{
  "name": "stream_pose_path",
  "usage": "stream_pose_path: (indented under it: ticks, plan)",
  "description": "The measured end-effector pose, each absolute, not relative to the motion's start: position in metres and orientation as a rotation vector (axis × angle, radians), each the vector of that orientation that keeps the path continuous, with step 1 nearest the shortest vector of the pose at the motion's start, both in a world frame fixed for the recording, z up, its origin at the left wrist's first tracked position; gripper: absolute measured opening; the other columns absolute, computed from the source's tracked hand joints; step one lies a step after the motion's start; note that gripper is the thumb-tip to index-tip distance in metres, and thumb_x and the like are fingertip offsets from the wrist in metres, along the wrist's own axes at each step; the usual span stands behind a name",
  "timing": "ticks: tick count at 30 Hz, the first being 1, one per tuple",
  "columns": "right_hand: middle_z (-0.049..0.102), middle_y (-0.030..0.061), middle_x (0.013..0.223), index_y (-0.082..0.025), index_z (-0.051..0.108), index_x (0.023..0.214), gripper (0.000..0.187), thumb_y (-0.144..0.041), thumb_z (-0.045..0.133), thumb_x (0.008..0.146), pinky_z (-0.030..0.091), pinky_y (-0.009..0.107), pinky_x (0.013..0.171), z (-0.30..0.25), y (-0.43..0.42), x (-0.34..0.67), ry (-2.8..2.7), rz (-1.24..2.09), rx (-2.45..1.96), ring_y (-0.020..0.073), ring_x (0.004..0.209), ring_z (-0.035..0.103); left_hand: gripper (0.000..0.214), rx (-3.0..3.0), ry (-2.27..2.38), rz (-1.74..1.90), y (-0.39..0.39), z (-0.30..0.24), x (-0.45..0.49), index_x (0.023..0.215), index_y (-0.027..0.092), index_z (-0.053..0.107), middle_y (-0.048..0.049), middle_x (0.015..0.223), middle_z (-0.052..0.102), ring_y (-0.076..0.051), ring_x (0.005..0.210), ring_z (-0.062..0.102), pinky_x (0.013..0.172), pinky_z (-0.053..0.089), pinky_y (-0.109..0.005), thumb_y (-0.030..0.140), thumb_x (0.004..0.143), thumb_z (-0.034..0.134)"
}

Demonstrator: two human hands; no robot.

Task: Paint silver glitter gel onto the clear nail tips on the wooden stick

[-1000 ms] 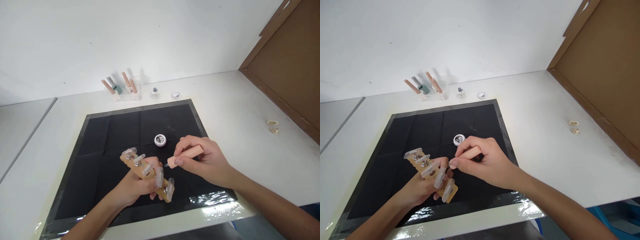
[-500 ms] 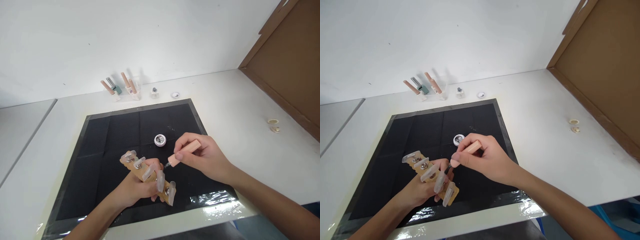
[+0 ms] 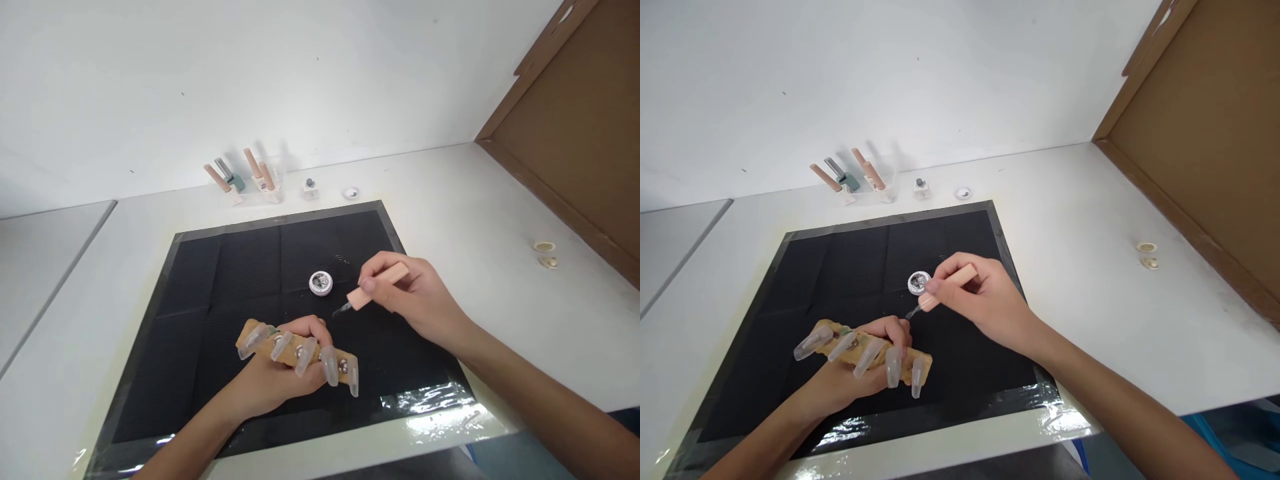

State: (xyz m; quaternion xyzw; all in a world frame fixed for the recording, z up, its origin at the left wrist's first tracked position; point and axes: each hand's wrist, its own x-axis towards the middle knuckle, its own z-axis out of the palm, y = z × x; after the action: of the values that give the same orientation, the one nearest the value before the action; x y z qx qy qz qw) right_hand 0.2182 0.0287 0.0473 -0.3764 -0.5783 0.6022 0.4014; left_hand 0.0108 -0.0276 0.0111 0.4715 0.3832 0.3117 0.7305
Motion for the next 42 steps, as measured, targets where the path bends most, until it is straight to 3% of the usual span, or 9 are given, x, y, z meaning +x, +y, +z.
stream_pose_path:
  ticks: [14,17,22,29,34,42]
  plan:
    - [0.055,-0.0044,0.052,-0.018,0.06,0.069,0.02,-0.032,0.065,0.081,0.028,0.021,0.041,0.047,0.033,0.222,-1.414,1.486,-1.015,0.0067,0.044,0.04,0.018,1.104,0.818,0.713,-0.026,0.005,0.008,0.066,0.015,0.062,0.0027,0.064,0.049,-0.006,0.052,0.041,0.047,0.034,-0.018,0.026,0.07,0.076]
    - [0.057,-0.0032,0.053,-0.018,0.06,0.069,0.021,-0.036,0.065,0.08,0.032,0.023,0.044,0.043,0.036,0.222,-1.396,1.412,-1.055,0.0092,0.048,0.046,0.016,1.077,0.822,0.663,-0.026,0.001,0.006,0.067,0.015,0.064,0.0018,0.064,0.053,-0.005,0.046,0.047,0.043,0.038,-0.017,0.024,0.07,0.076]
    - [0.069,0.0025,0.073,-0.019,0.06,0.076,0.02,-0.037,0.063,0.083,0.039,0.025,0.053,0.029,0.041,0.219,-1.492,1.232,-1.204,0.0144,0.064,0.057,0.014,1.049,0.799,0.664,-0.026,0.003,0.005,0.069,0.015,0.063,0.0006,0.065,0.058,-0.008,0.05,0.056,0.044,0.044,-0.017,0.022,0.072,0.075]
    - [0.062,-0.0015,0.068,-0.021,0.06,0.085,0.018,-0.039,0.061,0.085,0.037,0.025,0.055,0.013,0.041,0.21,-1.69,1.293,-1.165,0.0135,0.062,0.052,0.015,1.064,0.797,0.697,-0.023,0.008,0.008,0.072,0.015,0.062,0.0017,0.066,0.057,-0.007,0.051,0.05,0.048,0.041,-0.018,0.018,0.068,0.076]
    - [0.066,0.0,0.075,-0.019,0.061,0.092,0.013,-0.031,0.059,0.087,0.036,0.023,0.053,0.014,0.041,0.204,-1.775,1.28,-1.133,0.0112,0.058,0.05,0.019,1.085,0.819,0.714,-0.023,0.007,0.007,0.071,0.016,0.061,0.0036,0.065,0.053,-0.006,0.052,0.042,0.048,0.034,-0.017,0.017,0.063,0.077]
    - [0.07,0.0015,0.082,-0.019,0.064,0.091,0.012,-0.028,0.056,0.089,0.041,0.024,0.057,0.012,0.04,0.196,-1.861,1.093,-1.208,0.0136,0.066,0.058,0.021,1.008,0.925,0.789,-0.016,0.011,0.003,0.074,0.017,0.059,0.0032,0.064,0.059,-0.007,0.053,0.048,0.051,0.038,-0.018,0.022,0.065,0.078]
